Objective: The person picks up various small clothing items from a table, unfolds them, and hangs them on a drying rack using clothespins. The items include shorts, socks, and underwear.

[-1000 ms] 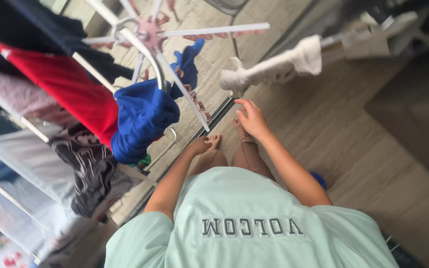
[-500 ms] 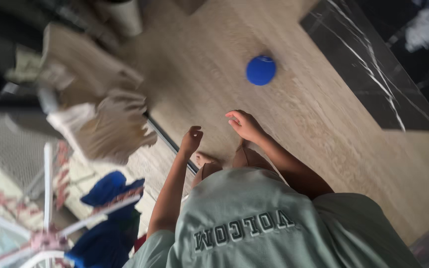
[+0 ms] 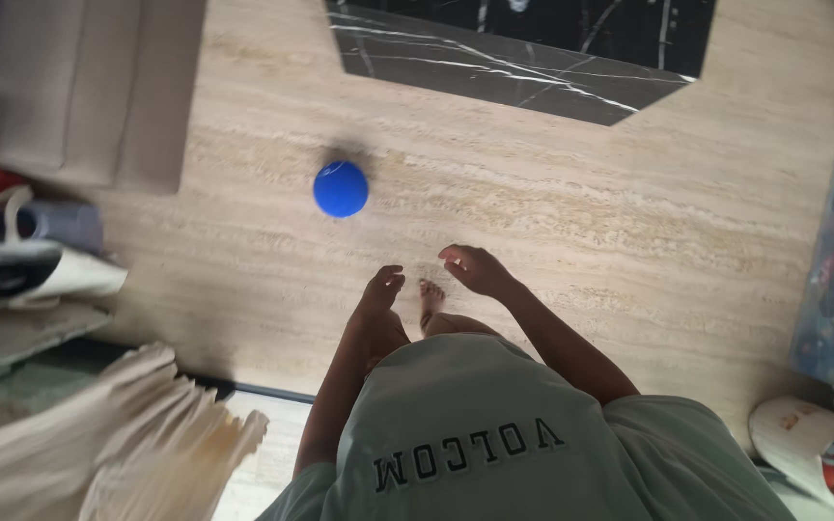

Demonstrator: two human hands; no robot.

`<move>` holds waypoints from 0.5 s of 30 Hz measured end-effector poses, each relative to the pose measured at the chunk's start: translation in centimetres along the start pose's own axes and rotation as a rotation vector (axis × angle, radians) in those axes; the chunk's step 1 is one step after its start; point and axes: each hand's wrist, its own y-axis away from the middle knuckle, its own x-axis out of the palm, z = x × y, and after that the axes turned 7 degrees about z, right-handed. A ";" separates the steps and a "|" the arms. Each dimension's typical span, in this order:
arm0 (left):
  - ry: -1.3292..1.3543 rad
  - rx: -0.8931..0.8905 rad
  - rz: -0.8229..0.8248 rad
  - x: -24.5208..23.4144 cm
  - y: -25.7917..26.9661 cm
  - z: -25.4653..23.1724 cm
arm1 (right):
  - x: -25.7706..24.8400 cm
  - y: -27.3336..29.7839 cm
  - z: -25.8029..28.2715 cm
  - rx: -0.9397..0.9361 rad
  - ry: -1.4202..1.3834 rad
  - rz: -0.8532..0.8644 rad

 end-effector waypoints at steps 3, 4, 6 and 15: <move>0.043 0.027 0.079 -0.2 -4.8 -2.1 | -4.1 -1.7 -1.4 0.051 -0.044 -0.067; 0.010 0.001 0.083 -0.8 -6.3 -2.7 | -5.2 -2.6 -1.8 0.053 -0.061 -0.080; -0.058 -0.050 0.092 -2.4 -9.2 -3.7 | -7.0 -4.8 -2.6 0.057 -0.099 -0.107; 0.150 -0.171 0.099 -11.0 -25.8 -10.0 | -13.6 -16.3 -5.8 0.127 -0.125 -0.171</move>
